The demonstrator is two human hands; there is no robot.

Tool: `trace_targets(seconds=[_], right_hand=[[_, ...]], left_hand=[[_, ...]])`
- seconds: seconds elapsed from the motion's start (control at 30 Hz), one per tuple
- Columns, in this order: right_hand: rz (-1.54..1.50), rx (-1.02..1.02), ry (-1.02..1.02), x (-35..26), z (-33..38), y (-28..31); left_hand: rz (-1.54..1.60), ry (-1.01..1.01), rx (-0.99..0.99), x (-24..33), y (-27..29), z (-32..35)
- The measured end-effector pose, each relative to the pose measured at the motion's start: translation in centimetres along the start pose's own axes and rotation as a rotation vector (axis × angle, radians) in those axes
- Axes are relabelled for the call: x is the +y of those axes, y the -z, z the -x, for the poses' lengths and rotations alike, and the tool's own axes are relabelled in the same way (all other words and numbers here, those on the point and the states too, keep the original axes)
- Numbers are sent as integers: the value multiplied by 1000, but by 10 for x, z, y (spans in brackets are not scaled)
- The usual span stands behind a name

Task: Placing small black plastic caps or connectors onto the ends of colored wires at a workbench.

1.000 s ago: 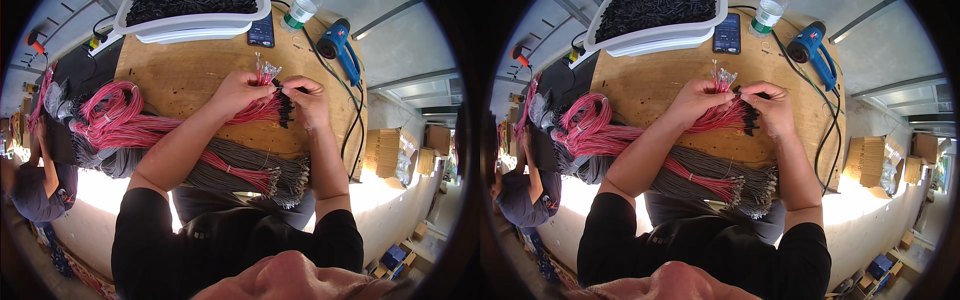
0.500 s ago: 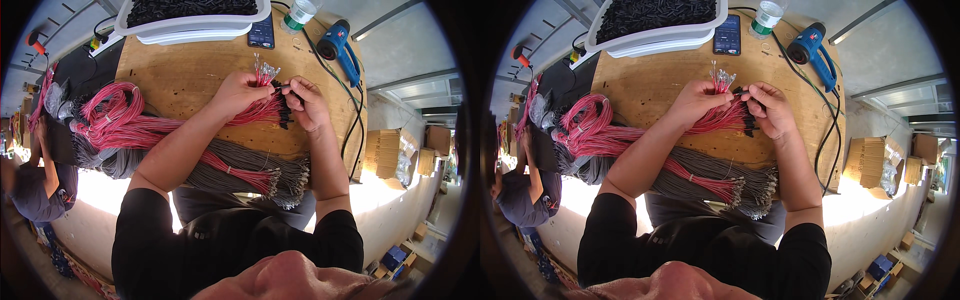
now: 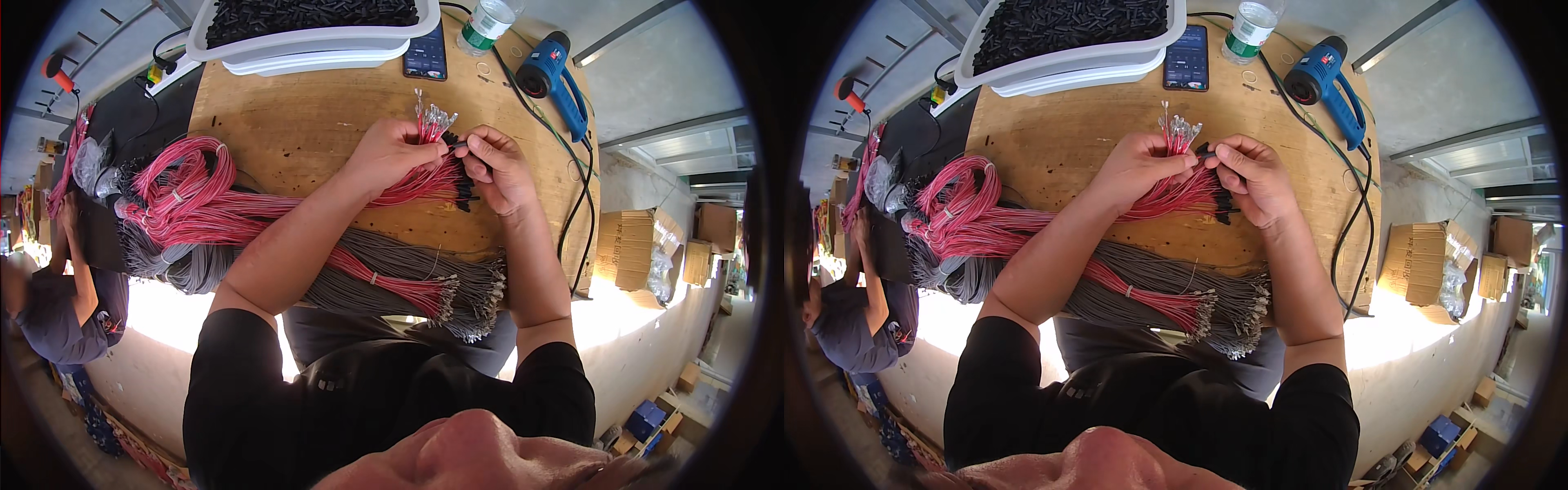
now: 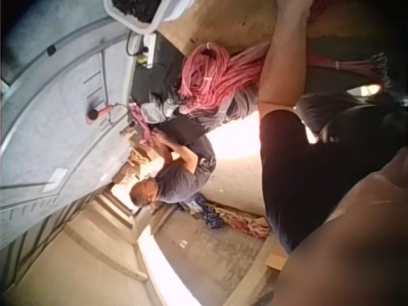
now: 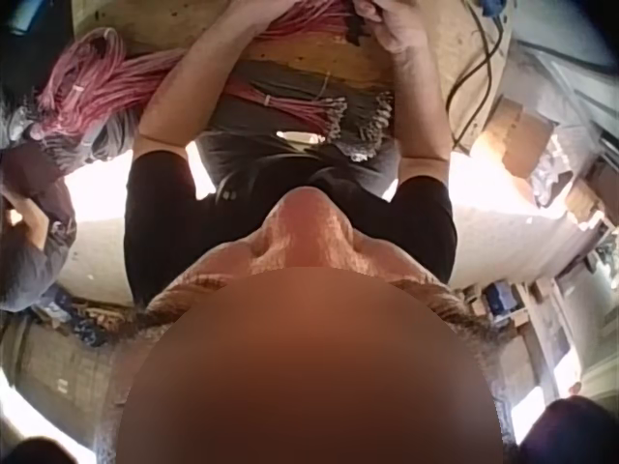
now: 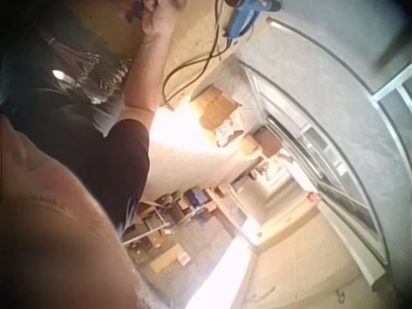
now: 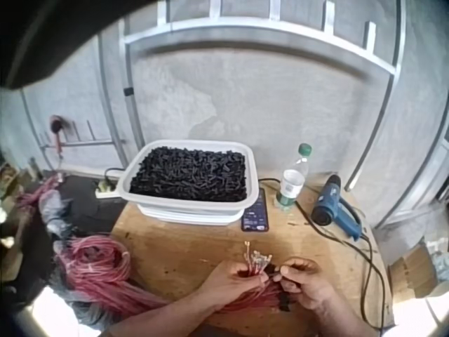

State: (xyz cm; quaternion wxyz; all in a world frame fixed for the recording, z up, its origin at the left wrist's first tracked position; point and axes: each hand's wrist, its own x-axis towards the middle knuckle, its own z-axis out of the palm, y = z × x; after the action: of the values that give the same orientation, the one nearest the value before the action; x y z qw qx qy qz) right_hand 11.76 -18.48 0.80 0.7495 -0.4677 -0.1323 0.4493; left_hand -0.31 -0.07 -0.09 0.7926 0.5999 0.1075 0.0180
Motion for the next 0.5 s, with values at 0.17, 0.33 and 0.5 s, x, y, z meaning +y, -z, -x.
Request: trace_targets(seconds=[0.17, 0.33, 0.5], right_hand=[[8, -4, 10, 3, -1, 0], [10, 17, 12, 1, -1, 1], [-2, 125, 130, -5, -3, 6]], left_hand=[[-24, 3, -8, -2, 0, -1], [-5, -47, -7, -5, 1, -3], [-148, -71, 11, -7, 2, -3]])
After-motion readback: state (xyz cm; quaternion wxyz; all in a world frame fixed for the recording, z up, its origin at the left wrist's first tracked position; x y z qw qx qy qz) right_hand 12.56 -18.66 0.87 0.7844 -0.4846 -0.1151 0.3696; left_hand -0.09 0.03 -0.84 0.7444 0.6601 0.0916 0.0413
